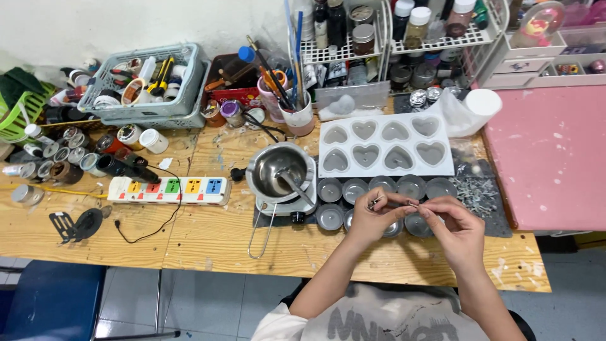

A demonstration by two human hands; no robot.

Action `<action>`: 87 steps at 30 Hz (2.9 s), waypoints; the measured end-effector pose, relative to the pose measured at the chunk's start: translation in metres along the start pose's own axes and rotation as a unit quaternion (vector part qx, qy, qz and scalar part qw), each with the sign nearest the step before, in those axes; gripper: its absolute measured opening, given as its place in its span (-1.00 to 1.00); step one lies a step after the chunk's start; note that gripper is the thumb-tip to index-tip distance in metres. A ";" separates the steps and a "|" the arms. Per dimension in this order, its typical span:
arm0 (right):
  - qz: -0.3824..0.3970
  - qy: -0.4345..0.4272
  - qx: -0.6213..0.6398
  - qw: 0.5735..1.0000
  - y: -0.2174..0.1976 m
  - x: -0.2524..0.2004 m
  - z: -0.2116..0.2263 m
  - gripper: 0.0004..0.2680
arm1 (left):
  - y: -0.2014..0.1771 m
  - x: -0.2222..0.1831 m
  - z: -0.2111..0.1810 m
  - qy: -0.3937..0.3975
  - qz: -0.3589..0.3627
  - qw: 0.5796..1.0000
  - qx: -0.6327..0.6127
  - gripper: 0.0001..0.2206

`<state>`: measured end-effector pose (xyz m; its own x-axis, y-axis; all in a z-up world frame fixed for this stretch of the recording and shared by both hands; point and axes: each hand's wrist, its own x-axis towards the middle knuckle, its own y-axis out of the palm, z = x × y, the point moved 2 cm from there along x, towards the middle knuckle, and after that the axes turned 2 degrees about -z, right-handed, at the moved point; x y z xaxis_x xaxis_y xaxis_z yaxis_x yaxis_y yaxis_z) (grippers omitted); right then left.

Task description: Placing candle wicks into small metal tins on a production workbench.

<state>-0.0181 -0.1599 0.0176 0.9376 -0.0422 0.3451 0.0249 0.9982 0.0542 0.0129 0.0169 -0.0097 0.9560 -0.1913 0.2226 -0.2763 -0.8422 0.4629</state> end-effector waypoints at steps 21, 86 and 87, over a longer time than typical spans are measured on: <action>0.303 -0.254 -0.432 0.811 0.133 0.159 -0.004 -0.92 | -0.029 -0.024 0.004 0.056 -0.001 0.998 0.042 -0.80; 0.298 -0.037 -0.309 0.902 0.042 0.076 0.037 -0.85 | -0.021 -0.020 -0.015 0.042 -0.013 0.935 0.351 -0.67; 0.295 -0.049 -0.293 0.908 0.037 0.071 0.032 -0.88 | -0.021 -0.020 -0.013 0.066 -0.008 0.926 0.372 -0.70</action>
<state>0.0385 -0.1273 0.0737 0.8129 0.5321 0.2367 -0.2639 0.6989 -0.6648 -0.0019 0.0454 -0.0128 0.9251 -0.1545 0.3469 -0.0710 -0.9678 -0.2415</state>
